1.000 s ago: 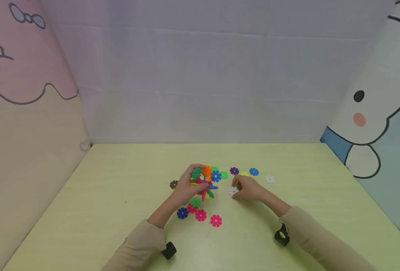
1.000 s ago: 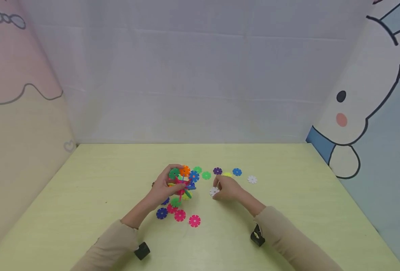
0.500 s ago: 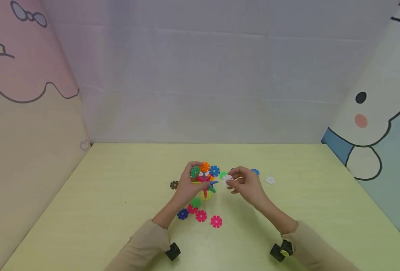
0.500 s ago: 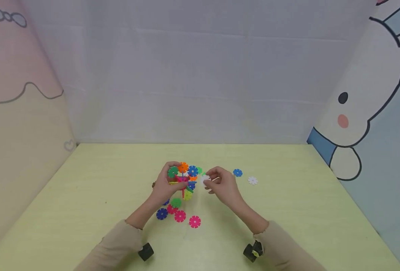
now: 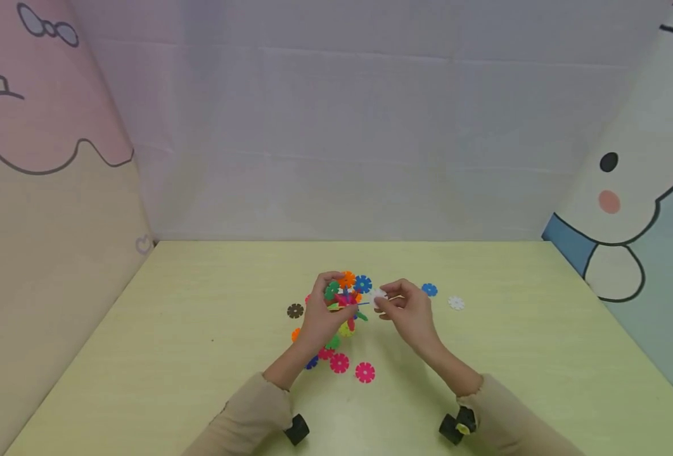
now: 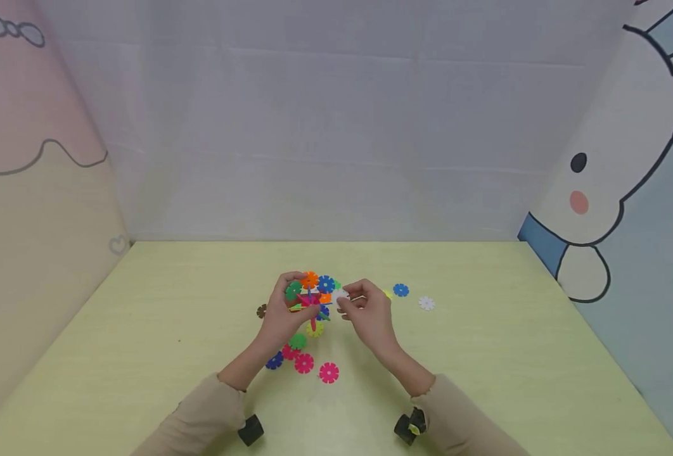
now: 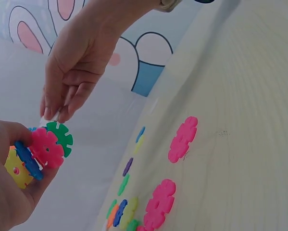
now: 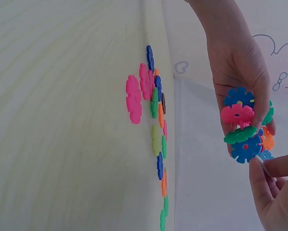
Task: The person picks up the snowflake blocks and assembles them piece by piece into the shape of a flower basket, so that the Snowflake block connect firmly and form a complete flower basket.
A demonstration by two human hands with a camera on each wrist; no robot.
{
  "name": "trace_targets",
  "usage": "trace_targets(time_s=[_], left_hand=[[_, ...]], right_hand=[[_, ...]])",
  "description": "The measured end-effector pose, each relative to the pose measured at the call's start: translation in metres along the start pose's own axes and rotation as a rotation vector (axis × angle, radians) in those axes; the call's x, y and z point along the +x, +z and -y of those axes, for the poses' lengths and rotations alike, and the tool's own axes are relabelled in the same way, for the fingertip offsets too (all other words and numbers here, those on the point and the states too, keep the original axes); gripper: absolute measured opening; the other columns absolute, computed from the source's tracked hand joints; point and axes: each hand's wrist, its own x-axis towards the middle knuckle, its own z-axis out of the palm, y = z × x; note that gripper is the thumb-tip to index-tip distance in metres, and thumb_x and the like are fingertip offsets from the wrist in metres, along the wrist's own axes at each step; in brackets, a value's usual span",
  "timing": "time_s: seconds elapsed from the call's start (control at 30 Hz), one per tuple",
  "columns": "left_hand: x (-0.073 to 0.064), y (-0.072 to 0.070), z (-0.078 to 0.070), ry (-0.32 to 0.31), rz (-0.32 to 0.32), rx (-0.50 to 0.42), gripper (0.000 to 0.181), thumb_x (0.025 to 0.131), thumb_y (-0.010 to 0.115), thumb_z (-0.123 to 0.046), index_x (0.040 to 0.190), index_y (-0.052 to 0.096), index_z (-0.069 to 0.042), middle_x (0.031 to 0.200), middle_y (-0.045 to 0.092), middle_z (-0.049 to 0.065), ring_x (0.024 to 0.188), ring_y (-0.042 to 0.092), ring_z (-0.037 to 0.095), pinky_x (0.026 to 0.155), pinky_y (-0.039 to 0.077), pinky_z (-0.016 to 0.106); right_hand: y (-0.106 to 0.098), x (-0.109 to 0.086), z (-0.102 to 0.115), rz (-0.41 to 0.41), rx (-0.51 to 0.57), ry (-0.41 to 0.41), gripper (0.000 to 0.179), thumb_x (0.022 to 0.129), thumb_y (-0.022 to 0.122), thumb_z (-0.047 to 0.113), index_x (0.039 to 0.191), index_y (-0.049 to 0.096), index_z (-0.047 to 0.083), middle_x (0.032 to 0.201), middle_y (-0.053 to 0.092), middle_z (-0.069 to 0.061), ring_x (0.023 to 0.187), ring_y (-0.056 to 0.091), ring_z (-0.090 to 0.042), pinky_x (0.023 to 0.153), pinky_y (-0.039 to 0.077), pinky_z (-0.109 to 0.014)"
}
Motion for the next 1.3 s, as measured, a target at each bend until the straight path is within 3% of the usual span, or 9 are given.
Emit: trace_targets(time_s=[0.1, 0.2, 0.3, 0.43, 0.67, 0.9, 1.07, 1.2, 1.3], left_hand=[[-0.001, 0.001, -0.003, -0.011, -0.009, -0.018, 0.052, 0.079, 0.066, 0.001, 0.123, 0.041, -0.009, 0.131, 0.04, 0.01, 0.113, 0.048, 0.03, 0.092, 0.043, 0.045], [-0.005, 0.001, -0.015, -0.024, -0.001, -0.022, 0.051, 0.08, 0.064, 0.002, 0.124, 0.039, -0.007, 0.131, 0.04, 0.012, 0.107, 0.051, 0.032, 0.086, 0.048, 0.041], [-0.009, 0.001, -0.027, -0.032, 0.002, -0.014, 0.05, 0.082, 0.062, 0.001, 0.124, 0.037, -0.006, 0.131, 0.038, 0.014, 0.102, 0.053, 0.034, 0.077, 0.053, 0.035], [-0.011, 0.003, -0.032, -0.043, -0.031, -0.035, 0.052, 0.083, 0.063, -0.001, 0.126, 0.035, -0.007, 0.133, 0.035, 0.013, 0.103, 0.053, 0.036, 0.075, 0.053, 0.033], [-0.008, 0.006, -0.024, 0.016, -0.096, -0.118, 0.052, 0.08, 0.065, 0.002, 0.123, 0.038, -0.005, 0.126, 0.038, 0.014, 0.095, 0.057, 0.03, 0.074, 0.053, 0.028], [-0.004, 0.009, -0.008, 0.087, -0.119, -0.076, 0.053, 0.079, 0.068, -0.003, 0.122, 0.04, -0.01, 0.126, 0.04, 0.01, 0.104, 0.053, 0.029, 0.07, 0.054, 0.027], [-0.006, 0.007, -0.005, 0.118, -0.027, -0.012, 0.056, 0.082, 0.066, -0.008, 0.128, 0.034, -0.015, 0.131, 0.038, 0.009, 0.107, 0.052, 0.028, 0.074, 0.053, 0.029], [-0.009, -0.002, -0.005, 0.122, 0.114, 0.08, 0.068, 0.084, 0.065, -0.017, 0.139, 0.026, -0.024, 0.141, 0.031, 0.004, 0.119, 0.044, 0.024, 0.084, 0.05, 0.037], [-0.009, -0.012, -0.005, 0.08, 0.217, 0.132, 0.069, 0.084, 0.065, -0.023, 0.142, 0.026, -0.027, 0.145, 0.029, 0.0, 0.129, 0.032, 0.023, 0.092, 0.043, 0.047]], right_hand=[[0.001, -0.001, -0.001, 0.004, 0.024, 0.03, 0.02, 0.081, 0.064, -0.002, 0.098, 0.057, -0.007, 0.085, 0.059, -0.018, 0.072, 0.066, -0.026, 0.06, 0.055, -0.028], [0.002, -0.001, -0.002, 0.005, 0.046, 0.043, 0.02, 0.081, 0.064, -0.002, 0.098, 0.057, -0.007, 0.084, 0.058, -0.018, 0.072, 0.066, -0.026, 0.06, 0.055, -0.028], [0.003, -0.001, -0.002, -0.001, 0.058, 0.029, 0.02, 0.081, 0.064, -0.002, 0.098, 0.057, -0.007, 0.086, 0.059, -0.019, 0.073, 0.066, -0.026, 0.061, 0.055, -0.028], [0.006, -0.003, 0.001, -0.025, 0.082, 0.0, 0.019, 0.081, 0.064, -0.003, 0.098, 0.058, -0.007, 0.087, 0.06, -0.02, 0.073, 0.067, -0.024, 0.061, 0.054, -0.027], [0.011, -0.004, 0.003, -0.078, 0.118, -0.039, 0.017, 0.08, 0.065, -0.002, 0.095, 0.06, -0.007, 0.085, 0.064, -0.022, 0.068, 0.066, -0.017, 0.062, 0.054, -0.025], [0.013, -0.005, 0.003, -0.07, 0.151, -0.052, 0.017, 0.08, 0.065, -0.001, 0.095, 0.06, -0.009, 0.086, 0.065, -0.023, 0.067, 0.066, -0.015, 0.063, 0.054, -0.026], [0.004, -0.002, 0.001, -0.009, 0.123, -0.053, 0.018, 0.081, 0.064, -0.002, 0.097, 0.059, -0.008, 0.083, 0.062, -0.022, 0.069, 0.066, -0.017, 0.062, 0.055, -0.028], [-0.007, 0.005, -0.001, 0.094, 0.073, -0.074, 0.019, 0.082, 0.063, -0.001, 0.099, 0.058, -0.008, 0.082, 0.061, -0.021, 0.068, 0.066, -0.019, 0.062, 0.055, -0.028], [-0.014, 0.009, -0.002, 0.185, 0.02, -0.098, 0.019, 0.083, 0.062, -0.001, 0.099, 0.058, -0.009, 0.082, 0.062, -0.021, 0.067, 0.066, -0.021, 0.062, 0.055, -0.028]])
